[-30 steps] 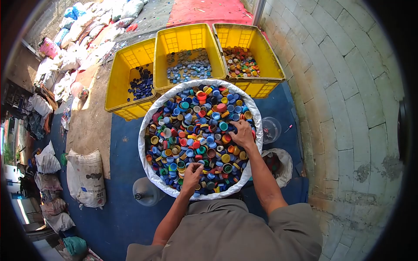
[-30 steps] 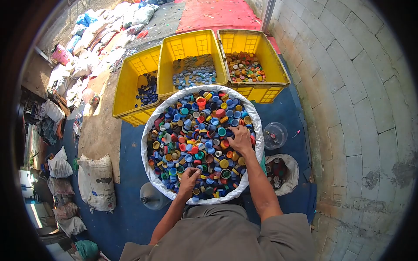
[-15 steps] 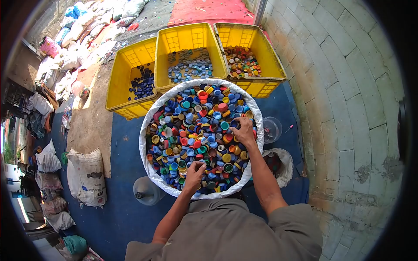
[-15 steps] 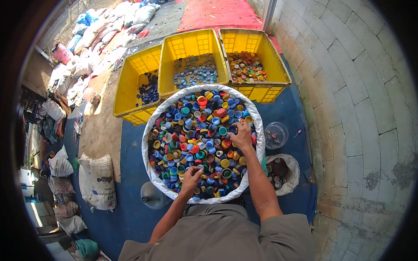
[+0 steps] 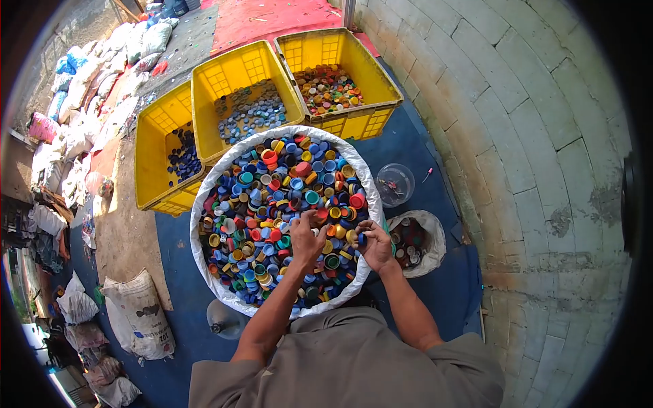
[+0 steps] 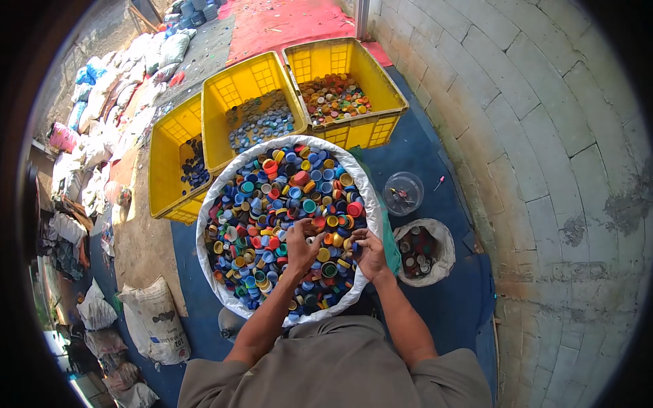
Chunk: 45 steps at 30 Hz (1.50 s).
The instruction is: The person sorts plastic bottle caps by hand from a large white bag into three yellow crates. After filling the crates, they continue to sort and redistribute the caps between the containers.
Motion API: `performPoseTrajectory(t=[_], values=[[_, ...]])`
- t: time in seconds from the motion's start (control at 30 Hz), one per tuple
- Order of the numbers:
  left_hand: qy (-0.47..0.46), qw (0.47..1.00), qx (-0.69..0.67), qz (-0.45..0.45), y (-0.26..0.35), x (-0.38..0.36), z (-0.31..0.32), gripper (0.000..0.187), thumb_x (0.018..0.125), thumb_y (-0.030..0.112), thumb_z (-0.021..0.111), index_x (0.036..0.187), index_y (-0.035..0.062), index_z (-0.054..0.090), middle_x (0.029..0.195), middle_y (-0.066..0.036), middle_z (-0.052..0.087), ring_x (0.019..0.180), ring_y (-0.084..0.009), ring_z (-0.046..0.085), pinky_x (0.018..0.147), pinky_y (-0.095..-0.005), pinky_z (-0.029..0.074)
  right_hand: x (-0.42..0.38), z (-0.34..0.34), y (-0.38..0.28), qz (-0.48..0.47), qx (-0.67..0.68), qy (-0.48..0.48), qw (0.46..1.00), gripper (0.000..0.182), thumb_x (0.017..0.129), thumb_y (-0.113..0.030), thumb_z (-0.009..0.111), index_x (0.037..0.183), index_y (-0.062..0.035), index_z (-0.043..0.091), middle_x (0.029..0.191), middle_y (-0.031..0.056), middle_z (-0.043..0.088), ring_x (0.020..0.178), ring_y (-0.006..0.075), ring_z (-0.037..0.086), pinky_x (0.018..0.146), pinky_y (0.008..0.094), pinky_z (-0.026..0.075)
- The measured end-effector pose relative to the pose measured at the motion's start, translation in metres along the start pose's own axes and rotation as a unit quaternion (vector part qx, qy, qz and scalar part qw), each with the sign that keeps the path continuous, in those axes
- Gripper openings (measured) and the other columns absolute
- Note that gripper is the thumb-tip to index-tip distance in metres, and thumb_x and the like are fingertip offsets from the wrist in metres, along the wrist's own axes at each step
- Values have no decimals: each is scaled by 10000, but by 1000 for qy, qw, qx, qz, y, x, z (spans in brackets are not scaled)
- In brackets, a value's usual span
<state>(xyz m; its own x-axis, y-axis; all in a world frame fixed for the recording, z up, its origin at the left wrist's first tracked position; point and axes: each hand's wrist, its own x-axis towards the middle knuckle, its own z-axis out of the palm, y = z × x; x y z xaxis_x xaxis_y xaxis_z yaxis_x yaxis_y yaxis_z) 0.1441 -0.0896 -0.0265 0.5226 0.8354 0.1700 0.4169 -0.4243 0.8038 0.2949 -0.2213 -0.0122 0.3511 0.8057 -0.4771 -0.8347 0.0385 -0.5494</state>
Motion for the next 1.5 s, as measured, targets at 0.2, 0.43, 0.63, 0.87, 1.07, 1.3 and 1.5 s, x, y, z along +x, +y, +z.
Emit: performPoseTrajectory(t=[0.2, 0.43, 0.63, 0.87, 1.07, 1.3, 1.5], values=[[-46, 979, 160, 114, 3, 45, 31, 575, 739, 194, 763, 1242, 82, 508, 1060, -69, 645, 1009, -280, 498, 864, -418, 334, -31, -25, 19, 40, 28, 30, 998, 177, 840, -149, 546, 990, -58, 522, 807, 55, 517, 724, 180, 535, 624, 326, 457], [-61, 980, 165, 96, 3, 55, 44, 525, 723, 175, 779, 1181, 79, 541, 1056, -87, 656, 1032, -270, 522, 871, -417, 354, -34, -24, 2, 25, 14, 48, 998, 171, 865, -186, 599, 934, -47, 526, 655, -24, 440, 557, 87, 432, 527, 264, 396], [-25, 953, -293, -78, 25, 40, 14, 506, 731, 44, 792, 1157, 37, 518, 1047, -101, 609, 964, -192, 603, 783, -314, 538, -23, 17, -19, -83, -267, 46, 959, 178, 833, -176, 662, 883, -44, 554, 673, -14, 489, 542, 60, 424, 516, 231, 362], [15, 723, -663, -194, 29, -9, -70, 355, 833, 123, 731, 1120, 32, 542, 995, -82, 630, 842, -204, 669, 713, -318, 570, -13, 96, -3, -244, -448, -85, 856, 108, 847, -94, 673, 874, -30, 590, 701, -19, 574, 637, 40, 516, 589, 211, 407], [52, 624, -750, -215, 9, -49, -109, 414, 907, 355, 609, 1141, 18, 551, 1021, -80, 623, 865, -157, 645, 704, -296, 554, -20, 163, 32, -354, -516, -227, 746, 168, 797, -80, 722, 899, -18, 603, 649, 19, 571, 581, 80, 542, 542, 245, 431], [100, 636, -731, -226, 5, -62, -135, 408, 932, 378, 547, 1102, 8, 569, 968, -45, 620, 786, -88, 616, 651, -200, 538, -22, 194, 61, -363, -620, -259, 646, 298, 751, -173, 757, 1022, -106, 654, 829, 83, 598, 641, 236, 622, 550, 347, 494], [112, 661, -702, -240, 1, -60, -137, 414, 942, 409, 518, 1089, 29, 591, 932, -31, 627, 741, -84, 614, 620, -204, 532, -20, 197, 65, -360, -650, -261, 617, 338, 757, -203, 747, 1083, -165, 665, 757, 59, 555, 608, 236, 593, 535, 362, 479]])
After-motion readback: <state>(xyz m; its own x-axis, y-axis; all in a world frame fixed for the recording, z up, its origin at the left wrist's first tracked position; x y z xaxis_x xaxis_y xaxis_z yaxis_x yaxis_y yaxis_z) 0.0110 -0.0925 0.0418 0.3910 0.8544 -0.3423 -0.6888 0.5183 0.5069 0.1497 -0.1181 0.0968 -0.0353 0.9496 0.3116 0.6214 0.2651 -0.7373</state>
